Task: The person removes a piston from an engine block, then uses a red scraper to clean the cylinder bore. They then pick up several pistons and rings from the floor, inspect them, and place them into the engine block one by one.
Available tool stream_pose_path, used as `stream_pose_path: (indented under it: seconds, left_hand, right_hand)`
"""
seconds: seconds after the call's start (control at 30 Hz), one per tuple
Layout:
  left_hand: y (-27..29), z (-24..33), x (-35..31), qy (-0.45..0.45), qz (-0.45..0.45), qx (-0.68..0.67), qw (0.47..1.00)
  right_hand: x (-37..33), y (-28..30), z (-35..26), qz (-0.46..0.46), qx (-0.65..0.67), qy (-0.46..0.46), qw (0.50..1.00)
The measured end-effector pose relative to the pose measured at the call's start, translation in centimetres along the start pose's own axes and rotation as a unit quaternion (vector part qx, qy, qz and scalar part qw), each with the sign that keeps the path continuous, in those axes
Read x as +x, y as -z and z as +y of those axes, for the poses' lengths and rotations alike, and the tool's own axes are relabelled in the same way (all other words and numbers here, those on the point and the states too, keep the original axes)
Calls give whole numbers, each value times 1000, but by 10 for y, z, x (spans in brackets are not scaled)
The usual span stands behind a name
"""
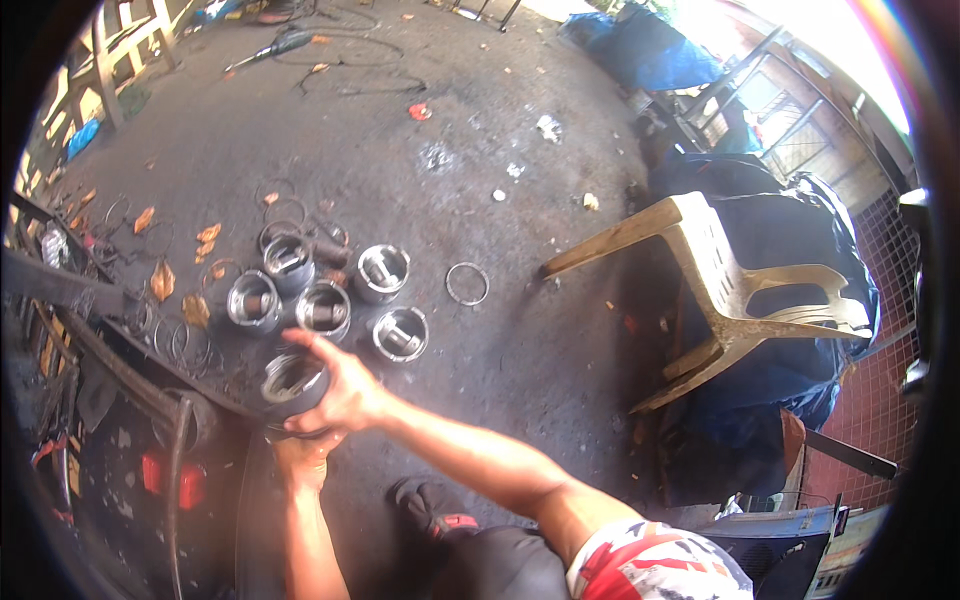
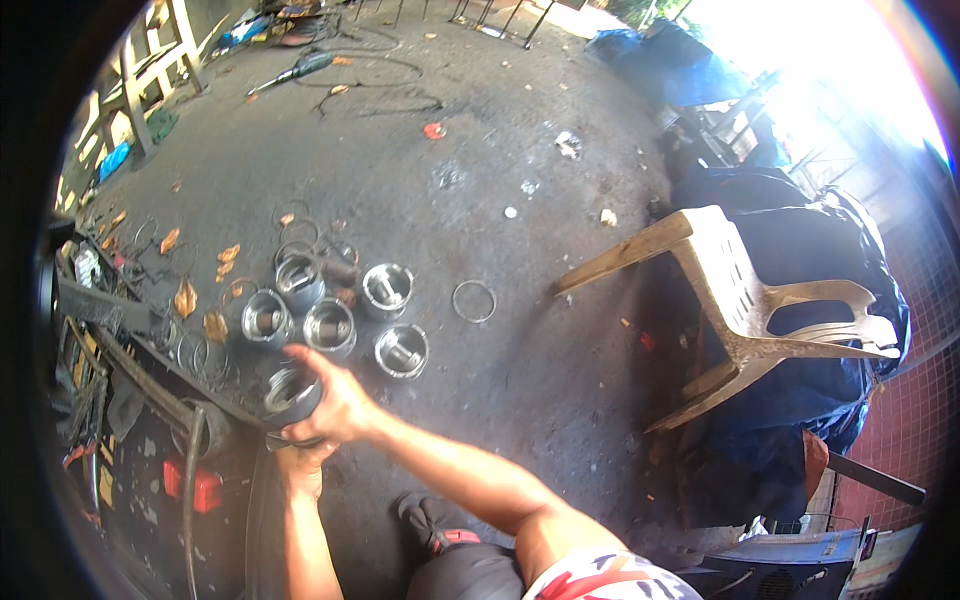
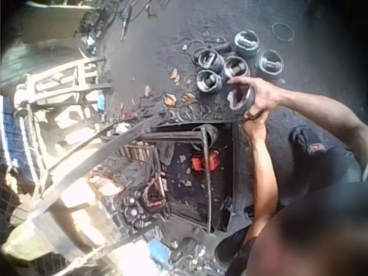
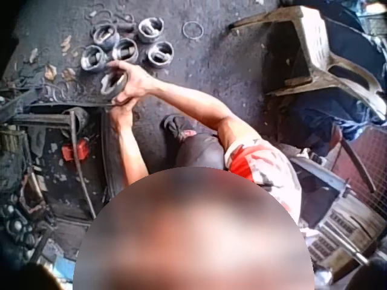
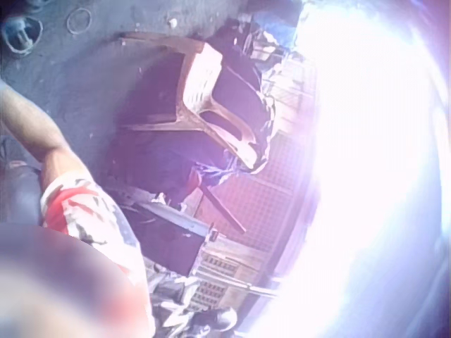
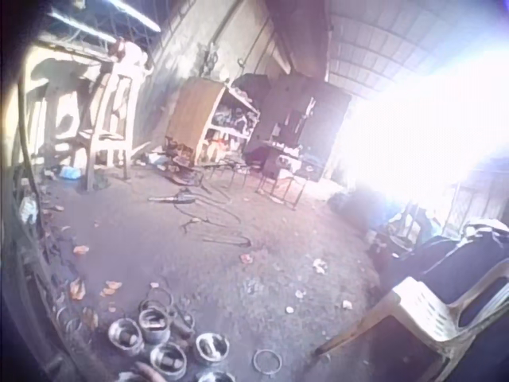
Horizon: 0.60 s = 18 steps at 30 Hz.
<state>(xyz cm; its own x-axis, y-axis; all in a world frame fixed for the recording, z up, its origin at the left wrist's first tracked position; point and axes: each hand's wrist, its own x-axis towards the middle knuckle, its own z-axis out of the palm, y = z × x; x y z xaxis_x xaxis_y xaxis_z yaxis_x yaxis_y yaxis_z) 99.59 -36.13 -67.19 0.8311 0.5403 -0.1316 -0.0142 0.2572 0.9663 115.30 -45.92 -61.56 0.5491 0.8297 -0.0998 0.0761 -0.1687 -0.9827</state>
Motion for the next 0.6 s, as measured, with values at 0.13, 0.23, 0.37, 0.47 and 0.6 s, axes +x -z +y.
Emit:
stream_pose_path:
  seconds: [0.13,0.23,0.37,0.47,0.6]
  left_hand:
    - [-2,-7,-1,160,-95,-248,951]
    - [-3,-12,-1,48,6,-105,993]
    - [1,-14,-5,173,-17,-158,972]
    - [6,-12,-6,158,-27,-117,980]
    - [1,-6,-2,133,2,-124,983]
  right_hand:
    - [2,7,3,-103,280,-14,954]
    - [0,1,10,-16,109,26,994]
    - [-2,-3,14,-48,82,62,993]
    - [-2,-3,12,-65,158,-13,985]
    - [-3,-2,12,-60,143,9,988]
